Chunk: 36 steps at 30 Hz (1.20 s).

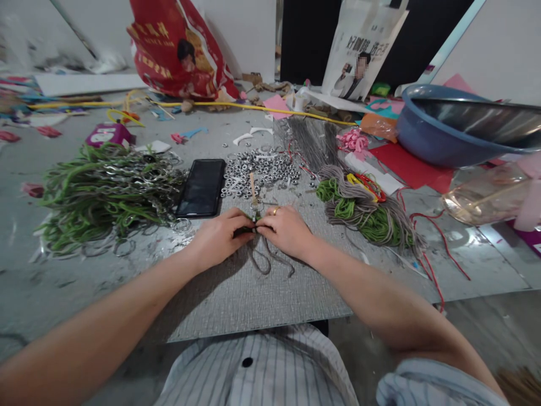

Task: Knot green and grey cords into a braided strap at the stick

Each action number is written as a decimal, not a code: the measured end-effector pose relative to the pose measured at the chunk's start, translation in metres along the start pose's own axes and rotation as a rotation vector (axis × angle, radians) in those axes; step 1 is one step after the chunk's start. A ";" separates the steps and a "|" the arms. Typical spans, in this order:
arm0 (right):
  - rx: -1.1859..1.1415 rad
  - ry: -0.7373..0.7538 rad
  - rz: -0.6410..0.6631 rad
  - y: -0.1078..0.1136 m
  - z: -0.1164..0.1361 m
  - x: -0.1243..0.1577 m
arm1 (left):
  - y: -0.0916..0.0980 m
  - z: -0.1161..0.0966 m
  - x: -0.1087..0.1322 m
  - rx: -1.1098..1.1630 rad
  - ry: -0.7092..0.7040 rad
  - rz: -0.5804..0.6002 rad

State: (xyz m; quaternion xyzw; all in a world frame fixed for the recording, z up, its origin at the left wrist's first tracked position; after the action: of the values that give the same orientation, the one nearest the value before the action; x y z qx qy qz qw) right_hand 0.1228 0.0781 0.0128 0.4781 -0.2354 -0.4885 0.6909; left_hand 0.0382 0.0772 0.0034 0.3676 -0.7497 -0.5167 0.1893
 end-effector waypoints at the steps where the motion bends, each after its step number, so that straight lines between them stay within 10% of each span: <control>1: 0.017 -0.002 0.008 -0.001 0.000 0.000 | 0.000 0.000 0.000 0.000 0.002 0.000; 27: 0.006 -0.166 0.021 0.024 -0.024 0.000 | 0.002 -0.001 0.000 -0.015 -0.024 -0.029; 36: 0.013 0.014 0.065 0.013 -0.005 0.003 | 0.021 -0.004 0.002 0.063 -0.050 -0.091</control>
State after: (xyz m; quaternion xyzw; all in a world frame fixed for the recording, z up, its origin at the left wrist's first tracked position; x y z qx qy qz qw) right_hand 0.1340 0.0781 0.0216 0.4780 -0.2492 -0.4610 0.7049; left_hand 0.0322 0.0773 0.0238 0.3941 -0.7526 -0.5099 0.1350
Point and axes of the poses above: each hand's wrist, its own x-axis away from the middle knuckle, its own y-axis out of the back of the hand, z = x × y, the point moved 9 cm from there along -x, towards the middle knuckle, and after that the axes turned 12 degrees about -y, right-handed, at the moved point
